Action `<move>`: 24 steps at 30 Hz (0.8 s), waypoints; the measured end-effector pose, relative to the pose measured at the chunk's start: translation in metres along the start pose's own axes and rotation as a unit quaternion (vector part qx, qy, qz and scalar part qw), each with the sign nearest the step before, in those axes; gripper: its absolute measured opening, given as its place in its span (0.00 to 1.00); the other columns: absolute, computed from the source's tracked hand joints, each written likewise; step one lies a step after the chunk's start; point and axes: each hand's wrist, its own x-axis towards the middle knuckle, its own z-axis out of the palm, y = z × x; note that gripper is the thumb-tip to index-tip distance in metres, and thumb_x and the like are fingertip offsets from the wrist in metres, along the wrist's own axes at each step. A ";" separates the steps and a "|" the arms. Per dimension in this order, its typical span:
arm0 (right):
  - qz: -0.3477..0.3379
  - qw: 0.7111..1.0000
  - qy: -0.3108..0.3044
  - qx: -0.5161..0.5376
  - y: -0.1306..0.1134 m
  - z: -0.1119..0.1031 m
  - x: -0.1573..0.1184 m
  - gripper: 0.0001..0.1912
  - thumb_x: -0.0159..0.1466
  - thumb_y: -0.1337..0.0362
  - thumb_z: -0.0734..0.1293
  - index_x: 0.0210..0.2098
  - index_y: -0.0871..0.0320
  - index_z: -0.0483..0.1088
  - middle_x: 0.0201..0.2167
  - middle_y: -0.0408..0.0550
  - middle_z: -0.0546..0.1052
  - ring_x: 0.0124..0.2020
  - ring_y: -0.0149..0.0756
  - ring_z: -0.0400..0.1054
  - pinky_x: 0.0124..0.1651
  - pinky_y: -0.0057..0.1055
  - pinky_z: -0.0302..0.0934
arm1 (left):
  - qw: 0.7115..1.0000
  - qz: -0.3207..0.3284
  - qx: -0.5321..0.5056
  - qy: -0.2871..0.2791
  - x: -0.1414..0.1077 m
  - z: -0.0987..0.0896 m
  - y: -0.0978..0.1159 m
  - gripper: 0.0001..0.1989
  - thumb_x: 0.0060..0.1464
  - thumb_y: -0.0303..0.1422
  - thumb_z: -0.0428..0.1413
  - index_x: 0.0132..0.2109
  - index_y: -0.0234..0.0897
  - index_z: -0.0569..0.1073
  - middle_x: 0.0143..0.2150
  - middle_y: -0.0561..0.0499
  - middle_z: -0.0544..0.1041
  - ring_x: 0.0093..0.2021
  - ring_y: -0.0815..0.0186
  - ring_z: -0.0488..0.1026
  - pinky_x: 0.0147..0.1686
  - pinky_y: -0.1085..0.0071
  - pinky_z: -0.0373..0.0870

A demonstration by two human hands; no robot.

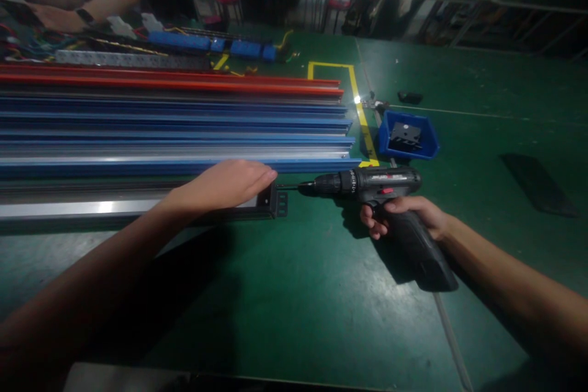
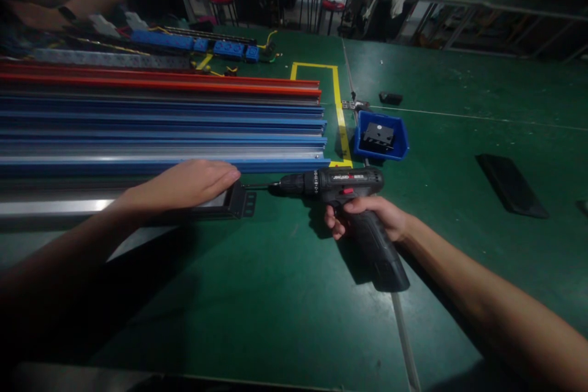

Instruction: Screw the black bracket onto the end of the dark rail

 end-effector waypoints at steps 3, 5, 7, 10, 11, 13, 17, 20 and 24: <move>0.004 1.000 0.003 0.011 0.000 0.001 -0.001 0.16 0.67 0.65 0.69 0.50 0.70 0.76 0.43 0.58 0.79 0.39 0.36 0.76 0.51 0.35 0.73 | 1.000 0.000 0.007 -0.009 0.000 -0.001 0.001 0.28 0.75 0.45 0.35 0.46 0.38 0.77 0.45 0.46 0.82 0.42 0.59 0.78 0.43 0.65 0.70; 0.001 1.000 0.015 0.002 -0.001 0.001 -0.001 0.15 0.67 0.65 0.69 0.50 0.70 0.77 0.43 0.58 0.79 0.38 0.37 0.77 0.51 0.36 0.74 | 1.000 0.002 0.000 -0.003 0.000 -0.001 0.002 0.28 0.75 0.45 0.35 0.48 0.38 0.78 0.47 0.46 0.82 0.44 0.60 0.78 0.44 0.65 0.71; 0.007 1.000 0.028 -0.001 -0.001 0.000 -0.001 0.15 0.67 0.64 0.70 0.49 0.68 0.78 0.42 0.58 0.79 0.38 0.37 0.76 0.50 0.35 0.74 | 1.000 -0.001 -0.009 0.001 0.000 -0.002 0.003 0.29 0.75 0.46 0.36 0.49 0.37 0.78 0.47 0.45 0.82 0.44 0.60 0.78 0.45 0.65 0.71; 0.011 1.000 0.027 0.002 -0.001 0.000 -0.001 0.15 0.66 0.63 0.71 0.48 0.67 0.79 0.42 0.57 0.79 0.37 0.37 0.76 0.49 0.35 0.74 | 1.000 -0.009 -0.024 0.004 -0.001 -0.003 0.003 0.28 0.75 0.46 0.37 0.48 0.37 0.79 0.46 0.45 0.82 0.42 0.60 0.77 0.44 0.64 0.70; 0.011 1.000 0.025 0.002 -0.001 0.000 -0.001 0.15 0.66 0.63 0.71 0.48 0.67 0.79 0.42 0.57 0.79 0.37 0.37 0.76 0.49 0.36 0.74 | 1.000 -0.011 -0.027 0.003 -0.001 -0.003 0.004 0.28 0.75 0.46 0.37 0.48 0.38 0.79 0.46 0.46 0.82 0.42 0.60 0.77 0.43 0.64 0.70; 0.013 0.999 0.030 0.003 -0.001 0.000 -0.002 0.15 0.66 0.63 0.71 0.48 0.67 0.78 0.42 0.57 0.79 0.37 0.37 0.76 0.49 0.36 0.73 | 0.999 -0.013 -0.030 -0.001 -0.001 -0.003 0.004 0.29 0.75 0.46 0.36 0.46 0.38 0.79 0.45 0.46 0.82 0.41 0.61 0.77 0.43 0.64 0.69; 0.009 1.000 0.027 0.006 0.000 -0.001 -0.002 0.15 0.67 0.64 0.70 0.49 0.68 0.78 0.43 0.58 0.79 0.38 0.37 0.77 0.50 0.36 0.73 | 1.000 -0.010 -0.025 -0.004 0.000 -0.002 0.004 0.28 0.75 0.46 0.36 0.47 0.38 0.78 0.45 0.47 0.82 0.41 0.60 0.77 0.43 0.64 0.69; -0.003 1.000 0.013 0.003 0.000 -0.003 -0.002 0.16 0.67 0.65 0.69 0.50 0.70 0.78 0.44 0.59 0.80 0.39 0.38 0.77 0.51 0.37 0.74 | 1.000 -0.011 -0.020 -0.003 0.000 -0.002 0.003 0.28 0.75 0.46 0.36 0.47 0.38 0.78 0.46 0.47 0.82 0.42 0.60 0.77 0.44 0.65 0.69; -0.001 1.000 0.003 0.012 0.000 -0.003 -0.001 0.16 0.68 0.65 0.69 0.51 0.70 0.77 0.44 0.59 0.80 0.39 0.38 0.77 0.52 0.37 0.74 | 1.000 -0.011 -0.019 -0.002 0.000 -0.001 0.001 0.29 0.75 0.47 0.36 0.47 0.39 0.78 0.45 0.48 0.82 0.42 0.60 0.77 0.43 0.65 0.69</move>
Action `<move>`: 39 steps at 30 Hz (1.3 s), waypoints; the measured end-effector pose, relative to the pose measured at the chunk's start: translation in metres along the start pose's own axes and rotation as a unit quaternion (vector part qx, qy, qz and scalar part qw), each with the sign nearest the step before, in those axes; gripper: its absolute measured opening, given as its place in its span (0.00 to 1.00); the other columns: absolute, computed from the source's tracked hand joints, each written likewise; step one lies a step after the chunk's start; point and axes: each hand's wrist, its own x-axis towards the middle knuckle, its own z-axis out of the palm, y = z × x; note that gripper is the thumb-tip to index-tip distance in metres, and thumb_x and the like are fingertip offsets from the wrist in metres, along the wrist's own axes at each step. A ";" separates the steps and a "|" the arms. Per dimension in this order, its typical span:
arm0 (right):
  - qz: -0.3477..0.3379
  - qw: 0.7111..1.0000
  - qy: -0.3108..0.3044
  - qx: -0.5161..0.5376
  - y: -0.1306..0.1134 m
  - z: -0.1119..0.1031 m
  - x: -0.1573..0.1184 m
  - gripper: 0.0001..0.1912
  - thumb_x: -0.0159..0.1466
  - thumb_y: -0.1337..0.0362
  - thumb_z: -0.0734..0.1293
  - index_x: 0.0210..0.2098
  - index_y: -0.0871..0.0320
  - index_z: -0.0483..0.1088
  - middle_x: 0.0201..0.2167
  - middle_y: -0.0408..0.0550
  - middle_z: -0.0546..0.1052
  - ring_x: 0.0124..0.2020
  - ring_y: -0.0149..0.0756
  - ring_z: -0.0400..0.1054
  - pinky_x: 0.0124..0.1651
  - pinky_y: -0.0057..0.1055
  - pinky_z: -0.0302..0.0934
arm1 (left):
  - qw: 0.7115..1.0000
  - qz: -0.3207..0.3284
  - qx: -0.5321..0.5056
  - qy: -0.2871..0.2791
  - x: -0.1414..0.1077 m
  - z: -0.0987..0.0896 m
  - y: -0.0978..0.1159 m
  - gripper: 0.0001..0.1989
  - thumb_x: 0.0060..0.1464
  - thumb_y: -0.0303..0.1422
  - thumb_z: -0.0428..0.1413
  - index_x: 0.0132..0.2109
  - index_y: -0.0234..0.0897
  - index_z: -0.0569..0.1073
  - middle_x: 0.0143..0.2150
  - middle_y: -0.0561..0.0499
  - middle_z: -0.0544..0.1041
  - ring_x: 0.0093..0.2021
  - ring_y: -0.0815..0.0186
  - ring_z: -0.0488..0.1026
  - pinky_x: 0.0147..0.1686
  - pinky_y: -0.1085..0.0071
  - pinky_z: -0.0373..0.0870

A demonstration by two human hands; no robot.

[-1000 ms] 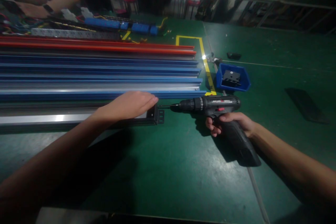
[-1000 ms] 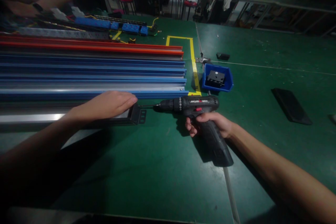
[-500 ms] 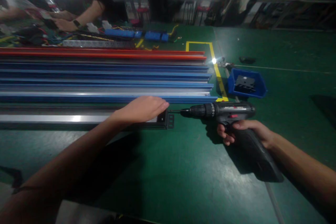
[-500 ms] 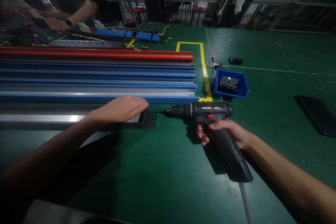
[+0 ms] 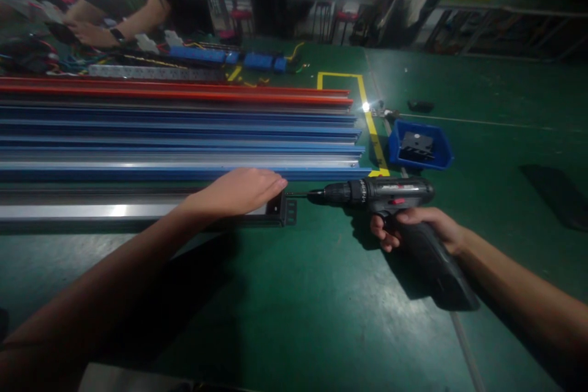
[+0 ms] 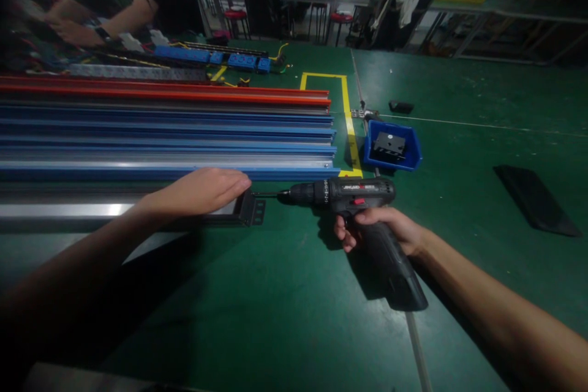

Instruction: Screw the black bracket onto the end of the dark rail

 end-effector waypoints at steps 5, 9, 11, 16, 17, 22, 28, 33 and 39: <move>0.002 1.000 0.011 0.008 0.000 0.000 -0.001 0.16 0.68 0.66 0.69 0.51 0.71 0.76 0.44 0.59 0.79 0.39 0.38 0.77 0.51 0.37 0.74 | 1.000 0.003 0.009 0.000 0.000 0.001 -0.001 0.27 0.75 0.45 0.37 0.46 0.39 0.78 0.45 0.48 0.82 0.42 0.60 0.77 0.42 0.65 0.68; 0.014 1.000 0.001 0.028 0.001 -0.001 -0.001 0.16 0.68 0.66 0.69 0.51 0.71 0.76 0.44 0.59 0.80 0.40 0.37 0.78 0.52 0.36 0.74 | 1.000 0.005 0.002 -0.001 0.000 0.002 -0.001 0.27 0.75 0.45 0.37 0.46 0.39 0.77 0.44 0.48 0.81 0.41 0.61 0.77 0.42 0.65 0.68; 0.013 0.999 -0.009 0.032 0.001 -0.002 0.000 0.16 0.68 0.66 0.69 0.52 0.71 0.76 0.45 0.59 0.80 0.41 0.38 0.78 0.52 0.36 0.73 | 1.000 0.008 0.008 0.001 0.000 0.002 -0.002 0.27 0.75 0.45 0.37 0.44 0.38 0.77 0.43 0.48 0.81 0.40 0.61 0.76 0.41 0.65 0.67; 0.008 0.999 -0.020 0.033 0.002 -0.003 0.000 0.17 0.69 0.66 0.67 0.53 0.72 0.76 0.46 0.60 0.79 0.42 0.38 0.78 0.54 0.37 0.73 | 1.000 0.007 0.009 0.005 0.000 0.004 -0.002 0.28 0.75 0.46 0.36 0.46 0.38 0.77 0.45 0.47 0.82 0.41 0.61 0.77 0.42 0.65 0.68; 0.010 0.999 -0.019 0.034 0.002 -0.003 0.000 0.17 0.69 0.66 0.67 0.53 0.72 0.76 0.46 0.60 0.79 0.42 0.38 0.78 0.54 0.37 0.73 | 1.000 0.005 0.008 0.004 0.000 0.003 -0.002 0.28 0.75 0.46 0.36 0.46 0.38 0.77 0.45 0.47 0.82 0.42 0.61 0.77 0.42 0.65 0.68; 0.014 0.999 -0.022 0.046 0.000 -0.002 -0.001 0.17 0.69 0.66 0.67 0.53 0.71 0.76 0.46 0.59 0.79 0.42 0.37 0.78 0.54 0.37 0.72 | 1.000 0.002 -0.001 0.001 0.000 0.002 -0.001 0.28 0.75 0.47 0.36 0.47 0.39 0.78 0.46 0.48 0.81 0.42 0.60 0.77 0.43 0.64 0.69; 0.018 0.998 -0.027 0.051 -0.001 -0.001 0.001 0.16 0.67 0.67 0.68 0.52 0.72 0.76 0.45 0.58 0.80 0.40 0.36 0.77 0.53 0.37 0.72 | 1.000 0.007 0.003 -0.007 0.001 0.001 -0.001 0.29 0.75 0.46 0.36 0.48 0.38 0.78 0.47 0.47 0.82 0.44 0.59 0.78 0.46 0.63 0.69; 0.018 0.999 -0.020 0.039 -0.001 -0.001 0.001 0.16 0.66 0.67 0.70 0.49 0.73 0.77 0.42 0.57 0.80 0.37 0.34 0.77 0.50 0.36 0.72 | 1.000 0.006 0.011 -0.005 0.000 0.001 0.000 0.29 0.75 0.45 0.36 0.47 0.37 0.78 0.47 0.46 0.82 0.43 0.59 0.78 0.46 0.64 0.70; 0.010 1.000 0.003 0.013 0.001 0.002 0.001 0.15 0.64 0.67 0.70 0.46 0.74 0.78 0.38 0.56 0.80 0.32 0.32 0.75 0.47 0.35 0.73 | 1.000 0.018 0.015 0.004 0.001 0.003 -0.003 0.28 0.75 0.45 0.36 0.47 0.38 0.78 0.46 0.47 0.82 0.44 0.59 0.78 0.46 0.63 0.71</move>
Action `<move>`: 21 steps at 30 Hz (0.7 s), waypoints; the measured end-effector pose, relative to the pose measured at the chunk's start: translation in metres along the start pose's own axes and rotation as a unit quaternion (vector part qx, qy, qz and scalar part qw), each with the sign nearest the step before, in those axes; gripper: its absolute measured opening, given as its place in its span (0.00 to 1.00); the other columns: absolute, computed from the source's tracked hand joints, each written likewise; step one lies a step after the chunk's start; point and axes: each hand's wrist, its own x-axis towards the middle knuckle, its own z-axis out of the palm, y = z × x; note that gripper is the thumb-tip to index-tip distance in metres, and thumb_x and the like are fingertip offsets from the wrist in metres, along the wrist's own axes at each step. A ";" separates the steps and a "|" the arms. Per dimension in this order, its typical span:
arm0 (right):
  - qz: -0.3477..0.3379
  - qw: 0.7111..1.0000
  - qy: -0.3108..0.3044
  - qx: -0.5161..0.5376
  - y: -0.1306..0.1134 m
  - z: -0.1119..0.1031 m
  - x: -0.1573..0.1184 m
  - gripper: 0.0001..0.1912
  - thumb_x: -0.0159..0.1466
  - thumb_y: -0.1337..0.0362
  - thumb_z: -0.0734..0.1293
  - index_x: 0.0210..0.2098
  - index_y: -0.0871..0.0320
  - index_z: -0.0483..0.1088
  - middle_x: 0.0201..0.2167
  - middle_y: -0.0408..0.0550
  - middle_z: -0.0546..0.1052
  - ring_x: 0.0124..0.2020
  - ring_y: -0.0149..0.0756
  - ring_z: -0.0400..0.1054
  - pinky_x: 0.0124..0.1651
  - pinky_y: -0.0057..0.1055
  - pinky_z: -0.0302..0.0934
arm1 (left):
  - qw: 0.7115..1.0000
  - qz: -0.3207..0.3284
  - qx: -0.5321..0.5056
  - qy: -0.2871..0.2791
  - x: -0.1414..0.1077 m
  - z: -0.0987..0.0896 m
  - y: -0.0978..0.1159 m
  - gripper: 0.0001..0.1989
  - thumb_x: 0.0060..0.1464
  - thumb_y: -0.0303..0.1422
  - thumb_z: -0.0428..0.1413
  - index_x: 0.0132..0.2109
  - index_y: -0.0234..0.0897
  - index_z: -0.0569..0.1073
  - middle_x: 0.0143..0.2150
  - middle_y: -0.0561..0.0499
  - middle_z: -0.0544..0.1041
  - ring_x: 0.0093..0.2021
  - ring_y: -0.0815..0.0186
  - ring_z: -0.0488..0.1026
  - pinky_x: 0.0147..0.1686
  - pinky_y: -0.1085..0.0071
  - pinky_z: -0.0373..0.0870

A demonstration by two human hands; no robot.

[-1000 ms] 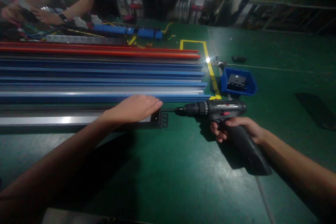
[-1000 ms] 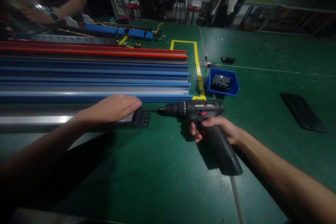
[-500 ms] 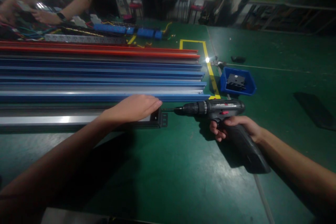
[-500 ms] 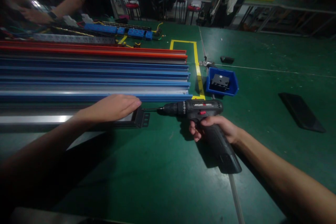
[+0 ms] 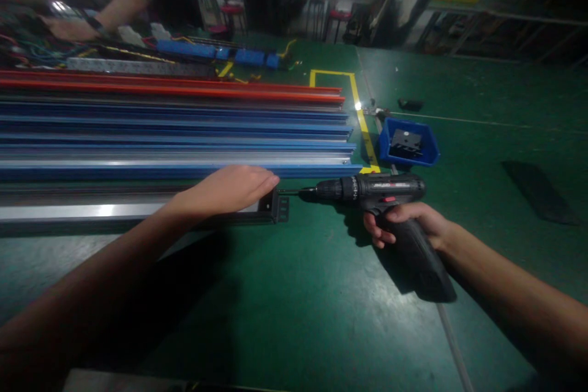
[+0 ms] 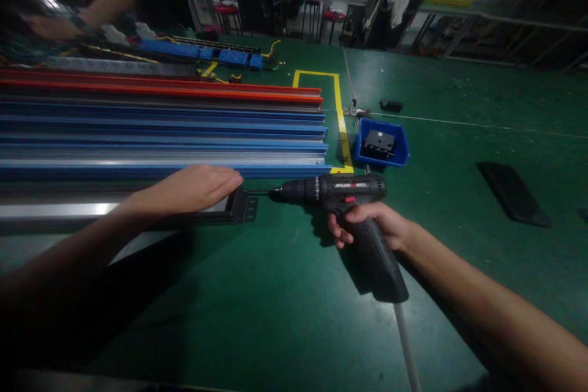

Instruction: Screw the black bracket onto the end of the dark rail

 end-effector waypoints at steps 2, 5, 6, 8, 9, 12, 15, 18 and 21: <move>-0.001 1.000 0.006 -0.002 0.001 0.001 0.001 0.15 0.64 0.66 0.70 0.45 0.74 0.78 0.37 0.55 0.80 0.30 0.30 0.73 0.47 0.35 0.73 | 1.000 0.003 0.002 -0.001 0.000 0.001 -0.001 0.27 0.75 0.45 0.36 0.48 0.38 0.78 0.46 0.47 0.82 0.44 0.59 0.78 0.46 0.62 0.71; -0.001 1.000 0.016 -0.002 0.001 0.001 0.001 0.15 0.62 0.67 0.70 0.44 0.73 0.79 0.36 0.54 0.80 0.29 0.30 0.72 0.46 0.35 0.73 | 1.000 0.002 0.005 -0.003 0.001 0.001 -0.001 0.28 0.75 0.45 0.36 0.48 0.38 0.78 0.47 0.46 0.82 0.44 0.58 0.78 0.46 0.62 0.71; -0.001 1.000 0.018 -0.001 0.001 0.002 0.001 0.15 0.62 0.67 0.70 0.44 0.72 0.79 0.36 0.54 0.80 0.29 0.30 0.72 0.46 0.34 0.73 | 1.000 0.001 0.005 -0.004 0.000 0.000 0.000 0.28 0.75 0.44 0.36 0.48 0.37 0.78 0.47 0.46 0.82 0.44 0.58 0.78 0.47 0.62 0.71; 0.001 1.000 0.024 -0.002 0.001 0.002 0.001 0.15 0.61 0.67 0.70 0.44 0.72 0.79 0.36 0.54 0.80 0.29 0.29 0.71 0.46 0.34 0.73 | 1.000 -0.002 0.000 -0.005 0.000 -0.001 0.001 0.29 0.75 0.45 0.36 0.49 0.37 0.78 0.48 0.45 0.82 0.46 0.58 0.79 0.48 0.62 0.71; 0.003 1.000 0.027 -0.004 0.001 0.002 0.000 0.15 0.61 0.67 0.70 0.43 0.72 0.80 0.35 0.54 0.79 0.29 0.29 0.71 0.46 0.34 0.73 | 1.000 -0.006 -0.004 -0.007 0.000 -0.001 0.001 0.29 0.75 0.45 0.36 0.49 0.37 0.79 0.48 0.45 0.82 0.46 0.58 0.79 0.48 0.62 0.71; 0.002 0.999 0.034 -0.013 0.001 0.002 0.000 0.14 0.61 0.67 0.70 0.43 0.71 0.80 0.34 0.53 0.79 0.28 0.29 0.70 0.45 0.34 0.72 | 1.000 -0.017 -0.013 -0.010 -0.001 -0.002 0.002 0.29 0.74 0.46 0.35 0.50 0.38 0.79 0.49 0.46 0.82 0.46 0.57 0.79 0.48 0.62 0.71; 0.003 0.999 0.035 -0.021 0.000 0.003 0.000 0.14 0.61 0.66 0.71 0.42 0.70 0.80 0.32 0.50 0.77 0.27 0.28 0.68 0.44 0.33 0.72 | 1.000 -0.015 -0.016 -0.005 0.000 -0.002 0.002 0.29 0.74 0.46 0.36 0.50 0.38 0.79 0.48 0.46 0.82 0.46 0.58 0.78 0.47 0.63 0.71; 0.006 0.999 0.035 -0.023 0.000 0.004 0.000 0.13 0.61 0.66 0.70 0.42 0.69 0.80 0.32 0.50 0.77 0.27 0.28 0.67 0.44 0.32 0.72 | 1.000 -0.015 -0.017 -0.002 0.000 -0.002 0.002 0.29 0.74 0.46 0.36 0.49 0.38 0.79 0.48 0.46 0.82 0.45 0.59 0.78 0.47 0.64 0.71; 0.007 0.999 0.031 -0.017 0.000 0.004 0.000 0.13 0.62 0.66 0.70 0.42 0.69 0.80 0.33 0.51 0.77 0.26 0.28 0.67 0.44 0.31 0.71 | 1.000 -0.015 -0.016 -0.004 0.001 -0.002 0.002 0.29 0.74 0.47 0.36 0.49 0.38 0.79 0.48 0.46 0.82 0.46 0.59 0.79 0.48 0.63 0.71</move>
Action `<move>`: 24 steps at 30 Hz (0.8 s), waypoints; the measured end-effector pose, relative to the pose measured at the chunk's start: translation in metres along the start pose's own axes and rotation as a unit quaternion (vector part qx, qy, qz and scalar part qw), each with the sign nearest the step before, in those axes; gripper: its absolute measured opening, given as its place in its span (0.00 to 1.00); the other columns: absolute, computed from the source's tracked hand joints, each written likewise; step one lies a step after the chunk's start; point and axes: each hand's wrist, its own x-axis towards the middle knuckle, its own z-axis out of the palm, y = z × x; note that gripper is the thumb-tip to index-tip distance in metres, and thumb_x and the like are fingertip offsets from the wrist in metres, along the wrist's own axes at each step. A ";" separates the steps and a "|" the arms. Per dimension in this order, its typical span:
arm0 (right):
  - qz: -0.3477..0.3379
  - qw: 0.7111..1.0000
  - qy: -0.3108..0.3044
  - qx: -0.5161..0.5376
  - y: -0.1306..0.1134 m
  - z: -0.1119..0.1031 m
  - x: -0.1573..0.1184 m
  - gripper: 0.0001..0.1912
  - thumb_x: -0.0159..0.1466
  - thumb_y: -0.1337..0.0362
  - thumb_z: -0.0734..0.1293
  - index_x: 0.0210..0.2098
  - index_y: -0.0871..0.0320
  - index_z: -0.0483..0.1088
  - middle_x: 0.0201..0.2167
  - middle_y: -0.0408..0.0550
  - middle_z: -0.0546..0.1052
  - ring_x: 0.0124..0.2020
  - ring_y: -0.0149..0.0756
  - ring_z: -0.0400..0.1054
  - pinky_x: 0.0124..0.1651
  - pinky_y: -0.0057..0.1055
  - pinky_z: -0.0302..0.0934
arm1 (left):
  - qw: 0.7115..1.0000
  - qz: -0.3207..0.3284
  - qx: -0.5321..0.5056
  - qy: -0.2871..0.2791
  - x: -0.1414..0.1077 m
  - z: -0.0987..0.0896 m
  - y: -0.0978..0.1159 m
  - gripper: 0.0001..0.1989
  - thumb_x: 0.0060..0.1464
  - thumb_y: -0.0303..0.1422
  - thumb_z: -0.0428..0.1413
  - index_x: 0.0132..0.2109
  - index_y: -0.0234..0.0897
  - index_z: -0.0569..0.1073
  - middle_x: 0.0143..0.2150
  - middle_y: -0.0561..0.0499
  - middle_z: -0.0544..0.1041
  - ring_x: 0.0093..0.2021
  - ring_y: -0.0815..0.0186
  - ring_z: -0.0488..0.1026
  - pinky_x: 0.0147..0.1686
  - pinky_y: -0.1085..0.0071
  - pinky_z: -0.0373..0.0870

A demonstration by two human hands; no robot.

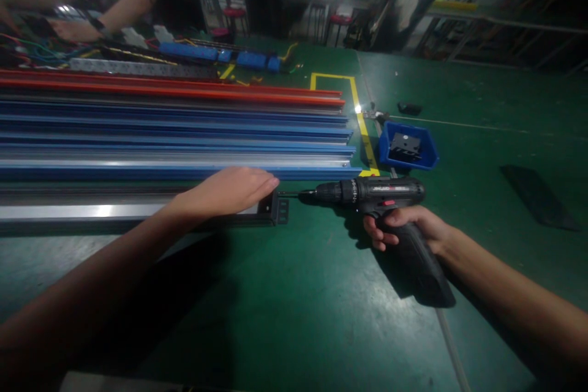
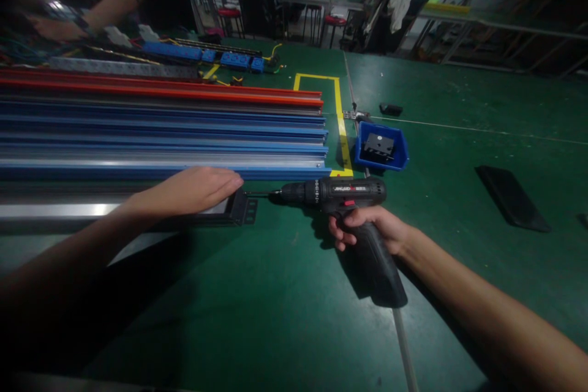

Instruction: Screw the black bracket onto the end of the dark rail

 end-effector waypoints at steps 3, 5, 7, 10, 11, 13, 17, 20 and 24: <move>-0.001 1.000 -0.005 0.003 0.000 0.000 0.000 0.13 0.62 0.66 0.70 0.42 0.69 0.80 0.34 0.51 0.77 0.26 0.27 0.67 0.44 0.31 0.72 | 1.000 0.006 0.005 0.001 0.000 0.001 -0.001 0.29 0.74 0.46 0.36 0.49 0.38 0.79 0.48 0.46 0.82 0.46 0.58 0.79 0.49 0.62 0.71; -0.004 1.000 -0.005 0.001 0.000 0.000 0.001 0.13 0.62 0.66 0.70 0.41 0.70 0.80 0.34 0.52 0.77 0.26 0.27 0.67 0.44 0.32 0.72 | 1.000 0.009 0.011 0.003 0.000 0.002 -0.002 0.28 0.75 0.45 0.36 0.49 0.37 0.79 0.48 0.45 0.82 0.46 0.57 0.79 0.48 0.62 0.71; -0.007 1.000 -0.007 0.002 0.000 0.001 0.001 0.13 0.62 0.67 0.70 0.41 0.71 0.79 0.33 0.52 0.77 0.26 0.27 0.67 0.44 0.31 0.72 | 1.000 0.015 0.017 0.007 -0.001 0.002 -0.003 0.28 0.75 0.44 0.36 0.48 0.37 0.79 0.48 0.45 0.82 0.45 0.58 0.79 0.47 0.63 0.71; -0.013 1.000 -0.014 0.001 0.000 0.003 0.001 0.13 0.62 0.67 0.70 0.41 0.72 0.79 0.31 0.51 0.76 0.26 0.28 0.67 0.43 0.31 0.72 | 0.999 0.025 0.018 0.011 -0.001 0.003 -0.005 0.27 0.75 0.45 0.37 0.48 0.39 0.78 0.47 0.47 0.82 0.44 0.60 0.78 0.45 0.65 0.70; -0.014 1.000 -0.015 0.002 0.000 0.003 0.001 0.13 0.62 0.67 0.70 0.41 0.72 0.79 0.31 0.51 0.76 0.27 0.28 0.67 0.43 0.31 0.72 | 0.999 0.026 0.017 0.012 -0.002 0.004 -0.005 0.26 0.75 0.45 0.37 0.48 0.39 0.78 0.46 0.47 0.82 0.44 0.60 0.78 0.45 0.65 0.70; -0.014 1.000 -0.013 0.003 0.000 0.003 0.001 0.13 0.62 0.68 0.69 0.42 0.72 0.78 0.33 0.53 0.77 0.28 0.29 0.69 0.44 0.32 0.73 | 1.000 0.023 0.015 0.012 -0.001 0.004 -0.006 0.26 0.75 0.45 0.37 0.49 0.40 0.78 0.47 0.48 0.82 0.44 0.60 0.78 0.44 0.65 0.69; -0.011 1.000 -0.007 0.007 -0.001 0.002 0.002 0.14 0.63 0.67 0.69 0.45 0.71 0.78 0.37 0.55 0.79 0.30 0.31 0.72 0.47 0.35 0.73 | 1.000 0.018 0.018 0.006 -0.001 0.003 -0.003 0.26 0.75 0.44 0.38 0.47 0.39 0.78 0.46 0.48 0.82 0.43 0.60 0.77 0.44 0.65 0.68; -0.006 1.000 -0.011 0.014 -0.002 0.002 0.002 0.14 0.64 0.67 0.70 0.45 0.70 0.79 0.38 0.56 0.80 0.32 0.33 0.74 0.48 0.35 0.74 | 1.000 0.014 0.017 0.005 -0.002 0.001 -0.002 0.26 0.75 0.44 0.37 0.46 0.38 0.77 0.45 0.47 0.81 0.42 0.60 0.77 0.43 0.65 0.67; -0.005 0.999 -0.022 0.032 -0.001 0.000 0.002 0.15 0.64 0.67 0.69 0.47 0.71 0.78 0.39 0.56 0.80 0.34 0.33 0.75 0.50 0.36 0.73 | 1.000 0.009 0.007 0.003 -0.002 0.000 -0.001 0.26 0.75 0.45 0.37 0.45 0.38 0.77 0.44 0.47 0.81 0.42 0.61 0.77 0.42 0.65 0.67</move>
